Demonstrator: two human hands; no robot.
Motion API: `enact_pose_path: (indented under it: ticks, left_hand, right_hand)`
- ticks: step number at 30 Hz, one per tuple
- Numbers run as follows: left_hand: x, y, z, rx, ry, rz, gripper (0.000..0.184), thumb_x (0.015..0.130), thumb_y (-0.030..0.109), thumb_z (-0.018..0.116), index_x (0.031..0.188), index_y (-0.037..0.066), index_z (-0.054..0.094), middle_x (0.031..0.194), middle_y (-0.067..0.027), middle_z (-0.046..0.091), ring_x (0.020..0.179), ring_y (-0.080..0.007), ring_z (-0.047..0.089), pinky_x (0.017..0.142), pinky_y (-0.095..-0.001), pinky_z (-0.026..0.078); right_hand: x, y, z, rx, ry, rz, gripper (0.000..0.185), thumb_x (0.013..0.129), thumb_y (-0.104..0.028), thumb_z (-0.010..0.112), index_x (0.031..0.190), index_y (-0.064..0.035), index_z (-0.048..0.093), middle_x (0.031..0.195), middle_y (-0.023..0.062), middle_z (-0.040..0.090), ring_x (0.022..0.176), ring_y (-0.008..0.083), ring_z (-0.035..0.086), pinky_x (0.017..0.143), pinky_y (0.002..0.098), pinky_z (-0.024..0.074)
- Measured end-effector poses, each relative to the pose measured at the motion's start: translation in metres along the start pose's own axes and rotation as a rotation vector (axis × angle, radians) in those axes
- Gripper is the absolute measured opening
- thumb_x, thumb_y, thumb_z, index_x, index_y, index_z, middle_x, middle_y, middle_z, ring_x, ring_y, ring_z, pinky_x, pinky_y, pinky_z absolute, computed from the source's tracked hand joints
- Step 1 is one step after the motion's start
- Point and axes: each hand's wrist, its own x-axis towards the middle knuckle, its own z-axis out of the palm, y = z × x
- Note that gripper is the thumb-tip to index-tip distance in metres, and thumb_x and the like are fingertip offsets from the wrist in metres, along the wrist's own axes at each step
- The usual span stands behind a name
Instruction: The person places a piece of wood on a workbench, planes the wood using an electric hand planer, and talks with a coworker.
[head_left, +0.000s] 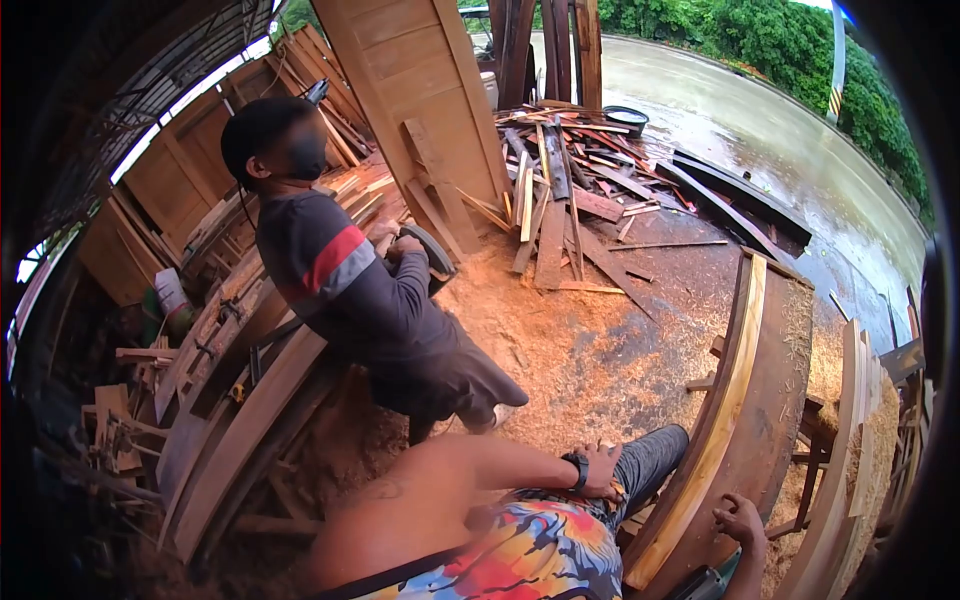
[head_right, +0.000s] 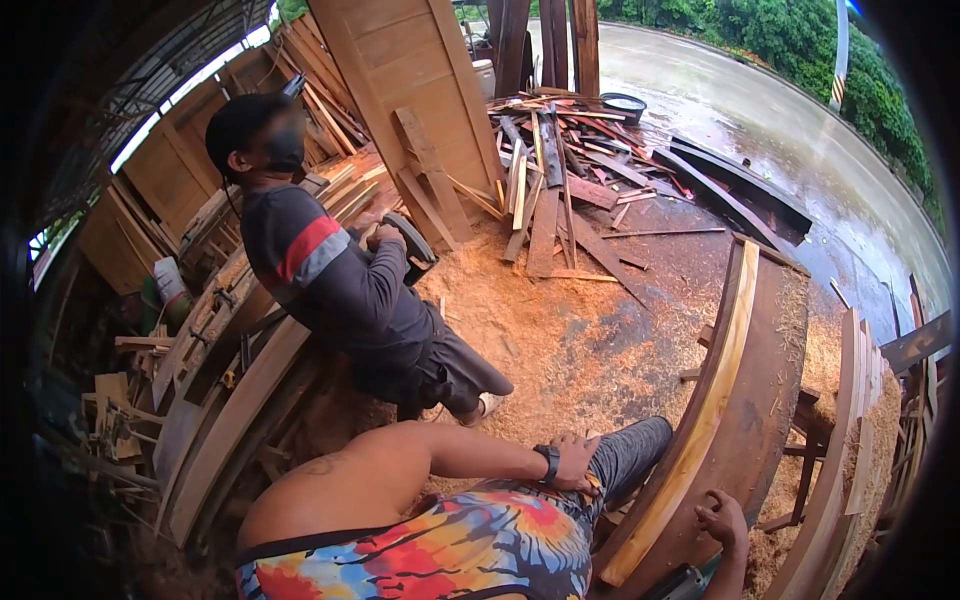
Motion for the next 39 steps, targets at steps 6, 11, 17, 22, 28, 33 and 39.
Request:
enact_pose_path:
  ticks: [6,11,17,22,28,33,39]
  left_hand:
    - [-0.008,0.004,-0.001,0.006,0.008,0.02,0.125,0.06,0.072,0.078,0.15,0.002,0.028,0.126,-0.0253,0.055,0.115,-0.0444,0.054,0.093,-0.0598,0.043]
    - [-0.011,0.003,-0.008,-0.008,-0.033,0.021,0.124,0.061,0.073,0.078,0.149,0.001,0.028,0.129,-0.0255,0.053,0.118,-0.0451,0.052,0.095,-0.0596,0.043]
    - [-0.01,0.004,0.0,-0.013,0.017,0.014,0.12,0.06,0.069,0.081,0.147,0.001,0.031,0.128,-0.0248,0.054,0.117,-0.0433,0.053,0.092,-0.0599,0.045]
    - [-0.011,0.004,-0.001,-0.014,0.012,0.01,0.12,0.061,0.067,0.081,0.147,0.001,0.031,0.128,-0.0239,0.054,0.117,-0.0429,0.053,0.092,-0.0593,0.045]
    - [-0.015,0.005,-0.009,-0.034,-0.015,0.008,0.121,0.061,0.068,0.081,0.148,0.001,0.03,0.129,-0.0243,0.053,0.119,-0.0433,0.052,0.094,-0.0592,0.044]
    - [-0.015,0.006,-0.006,-0.024,-0.01,-0.012,0.123,0.06,0.068,0.082,0.149,0.002,0.028,0.13,-0.0242,0.052,0.12,-0.0443,0.051,0.094,-0.0597,0.044]
    - [-0.014,0.006,-0.008,-0.015,-0.02,-0.021,0.124,0.059,0.069,0.082,0.149,0.003,0.029,0.129,-0.0232,0.053,0.119,-0.0435,0.052,0.094,-0.0602,0.043]
  right_hand:
    - [-0.008,-0.009,-0.002,-0.059,-0.006,-0.003,0.052,0.088,-0.009,0.073,0.135,0.0018,0.054,0.086,0.0182,0.069,0.071,0.0209,0.069,0.059,0.0328,0.0569]
    - [-0.005,-0.003,-0.001,-0.065,-0.003,-0.015,0.052,0.088,-0.01,0.073,0.135,0.0013,0.054,0.088,0.0183,0.068,0.071,0.0208,0.069,0.059,0.0323,0.0572]
    - [-0.004,-0.002,-0.003,-0.053,-0.013,-0.018,0.058,0.087,-0.013,0.074,0.138,0.0023,0.052,0.084,0.0183,0.069,0.068,0.0207,0.069,0.058,0.0328,0.0554]
    - [-0.003,-0.003,-0.004,-0.059,-0.032,0.007,0.056,0.089,-0.013,0.074,0.138,0.0012,0.052,0.087,0.0178,0.068,0.069,0.02,0.068,0.058,0.0325,0.0558]
    - [-0.004,-0.004,-0.006,-0.075,-0.042,0.019,0.056,0.09,-0.011,0.072,0.141,-0.0001,0.05,0.087,0.0168,0.068,0.071,0.019,0.068,0.058,0.0318,0.0556]
    - [-0.001,0.004,-0.006,-0.046,-0.022,0.001,0.056,0.089,-0.013,0.073,0.139,0.0012,0.052,0.085,0.0178,0.07,0.07,0.0194,0.069,0.059,0.0328,0.056]
    - [-0.004,-0.004,-0.006,-0.045,-0.034,0.02,0.056,0.09,-0.01,0.072,0.14,0.0008,0.051,0.086,0.0164,0.07,0.07,0.0181,0.068,0.058,0.0309,0.0551]
